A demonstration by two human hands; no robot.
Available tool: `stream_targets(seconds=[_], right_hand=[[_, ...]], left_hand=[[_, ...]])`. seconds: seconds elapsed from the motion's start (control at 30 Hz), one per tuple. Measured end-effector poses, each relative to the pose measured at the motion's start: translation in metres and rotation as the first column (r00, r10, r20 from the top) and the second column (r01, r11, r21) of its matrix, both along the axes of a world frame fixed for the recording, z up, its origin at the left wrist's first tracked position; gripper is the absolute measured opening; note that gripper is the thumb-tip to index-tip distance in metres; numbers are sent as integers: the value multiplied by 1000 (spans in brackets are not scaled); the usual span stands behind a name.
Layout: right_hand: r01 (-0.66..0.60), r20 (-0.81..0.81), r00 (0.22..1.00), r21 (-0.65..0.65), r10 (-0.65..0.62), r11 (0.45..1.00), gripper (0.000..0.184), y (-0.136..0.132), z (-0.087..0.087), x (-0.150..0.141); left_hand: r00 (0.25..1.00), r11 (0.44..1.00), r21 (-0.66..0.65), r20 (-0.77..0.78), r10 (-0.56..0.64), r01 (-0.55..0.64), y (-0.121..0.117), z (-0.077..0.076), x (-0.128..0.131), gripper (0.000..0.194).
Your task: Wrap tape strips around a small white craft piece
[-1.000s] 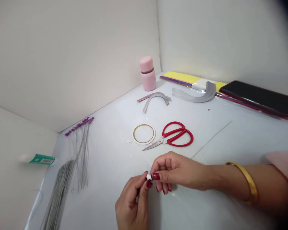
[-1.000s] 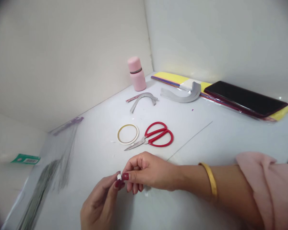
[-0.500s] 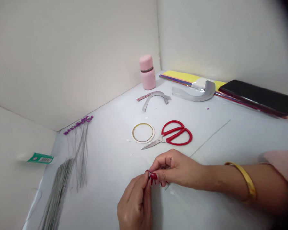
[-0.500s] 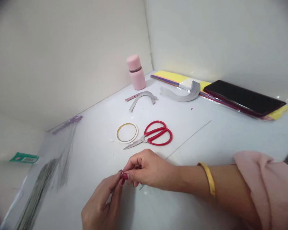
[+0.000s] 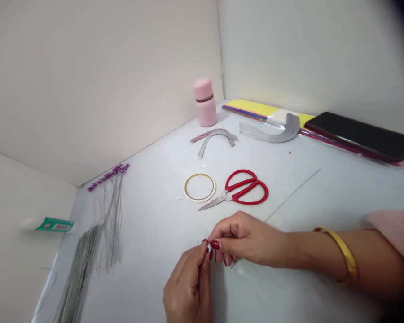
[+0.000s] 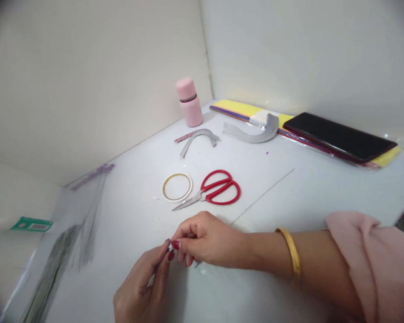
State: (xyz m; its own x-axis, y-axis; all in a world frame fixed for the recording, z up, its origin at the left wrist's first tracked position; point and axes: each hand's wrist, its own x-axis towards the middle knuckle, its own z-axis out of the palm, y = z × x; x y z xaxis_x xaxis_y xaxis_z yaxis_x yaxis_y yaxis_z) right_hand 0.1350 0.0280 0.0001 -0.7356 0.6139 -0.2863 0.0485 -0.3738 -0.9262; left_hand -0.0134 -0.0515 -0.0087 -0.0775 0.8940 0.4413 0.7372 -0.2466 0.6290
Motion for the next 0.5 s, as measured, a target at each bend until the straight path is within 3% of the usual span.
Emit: stream_targets(seconds=[0.2, 0.5], right_hand=[[8, 1, 1000, -32, -8, 999, 24, 1, -1, 0], [-18, 18, 1000, -13, 18, 1000, 27, 1, 1, 0]], left_hand=[[1000, 999, 28, 5, -28, 28, -1, -2, 1, 22], [998, 1000, -9, 51, 21, -20, 0, -1, 1, 20]])
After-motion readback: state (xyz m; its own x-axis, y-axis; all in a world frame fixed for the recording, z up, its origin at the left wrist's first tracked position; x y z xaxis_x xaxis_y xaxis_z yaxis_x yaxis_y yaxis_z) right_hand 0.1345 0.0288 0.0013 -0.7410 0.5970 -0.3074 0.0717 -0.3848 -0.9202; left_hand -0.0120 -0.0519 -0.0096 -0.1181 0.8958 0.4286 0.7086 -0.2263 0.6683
